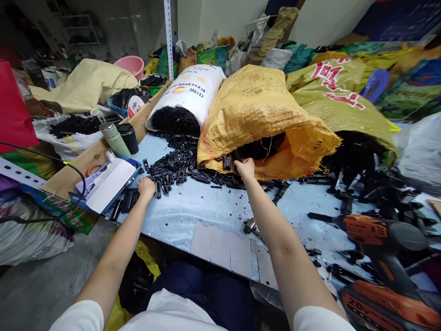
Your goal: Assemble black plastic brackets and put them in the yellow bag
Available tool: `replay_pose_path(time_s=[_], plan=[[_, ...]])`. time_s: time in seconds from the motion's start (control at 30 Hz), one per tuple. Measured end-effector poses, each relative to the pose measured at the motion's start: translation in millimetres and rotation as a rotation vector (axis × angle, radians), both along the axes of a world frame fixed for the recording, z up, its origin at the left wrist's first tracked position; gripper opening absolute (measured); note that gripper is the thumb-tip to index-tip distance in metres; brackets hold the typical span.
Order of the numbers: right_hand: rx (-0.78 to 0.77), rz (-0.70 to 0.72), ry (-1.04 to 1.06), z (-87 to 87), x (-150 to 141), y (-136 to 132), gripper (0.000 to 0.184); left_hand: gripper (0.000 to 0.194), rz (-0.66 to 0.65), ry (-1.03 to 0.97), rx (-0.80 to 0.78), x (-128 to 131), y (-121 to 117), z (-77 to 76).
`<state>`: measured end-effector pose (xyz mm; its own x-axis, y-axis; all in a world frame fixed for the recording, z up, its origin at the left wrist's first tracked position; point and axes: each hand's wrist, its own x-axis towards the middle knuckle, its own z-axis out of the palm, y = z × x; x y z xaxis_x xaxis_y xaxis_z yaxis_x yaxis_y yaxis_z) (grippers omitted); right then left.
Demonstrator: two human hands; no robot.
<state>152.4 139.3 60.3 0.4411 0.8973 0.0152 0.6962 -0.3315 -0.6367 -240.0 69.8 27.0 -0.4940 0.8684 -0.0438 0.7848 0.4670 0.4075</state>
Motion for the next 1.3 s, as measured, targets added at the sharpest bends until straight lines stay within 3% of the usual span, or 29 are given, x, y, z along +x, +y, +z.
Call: replay_pose_path(time_s=[0.07,0.13,0.23,0.3,0.37,0.47,0.53,0.63,0.73,0.83,1.0,1.13,1.23,1.3], plan=[[0.004,0.064,0.074,-2.3,-1.2,-37.2,0.043,0.033,0.016,0.038,0.005,3.5,-13.3,-0.1],[0.024,0.220,0.132,-7.9,-2.7,-89.3,0.047,0.033,-0.005,0.066,0.016,5.9,-27.3,1.7],[0.007,0.504,0.040,-21.9,-5.4,-176.3,0.047,0.034,-0.152,0.035,0.121,14.5,-52.0,6.6],[-0.026,0.662,-0.109,-32.1,-8.4,-222.4,0.045,0.035,-0.268,-0.097,0.198,29.1,-72.4,10.9],[-0.018,0.731,-0.252,-40.3,-13.7,-249.0,0.047,0.032,-0.319,-0.353,0.232,52.0,-95.1,16.0],[0.002,0.730,-0.312,-46.4,-26.8,-256.1,0.050,0.023,-0.317,-0.827,0.226,94.5,-129.5,24.0],[0.007,0.692,-0.203,-46.2,-37.7,-250.7,0.052,0.020,-0.366,-1.036,0.209,120.5,-149.3,27.2],[-0.011,0.577,0.222,-41.3,-53.8,-247.0,0.058,0.022,-0.499,-1.121,0.173,147.4,-170.5,27.5],[-0.053,0.495,0.675,-33.7,-64.3,-253.1,0.065,0.026,-0.532,-1.135,0.147,159.7,-181.5,27.6],[-0.006,0.520,0.828,-25.5,-63.8,-261.4,0.068,0.034,-0.575,-1.048,0.179,162.3,-186.2,33.5],[0.102,0.687,0.582,-13.1,-42.9,-267.9,0.059,0.036,-0.776,-0.722,0.275,161.8,-195.4,43.2],[0.281,0.808,0.347,-6.3,-27.8,-266.7,0.053,0.037,-0.852,-0.505,0.387,166.0,-203.0,36.6],[0.363,0.878,0.190,-1.4,-21.8,-267.5,0.054,0.036,-0.912,-0.427,0.452,167.0,-198.3,33.8],[0.318,0.981,0.120,1.9,-20.7,-270.9,0.053,0.034,-0.959,-0.433,0.467,165.0,-190.1,37.5]])
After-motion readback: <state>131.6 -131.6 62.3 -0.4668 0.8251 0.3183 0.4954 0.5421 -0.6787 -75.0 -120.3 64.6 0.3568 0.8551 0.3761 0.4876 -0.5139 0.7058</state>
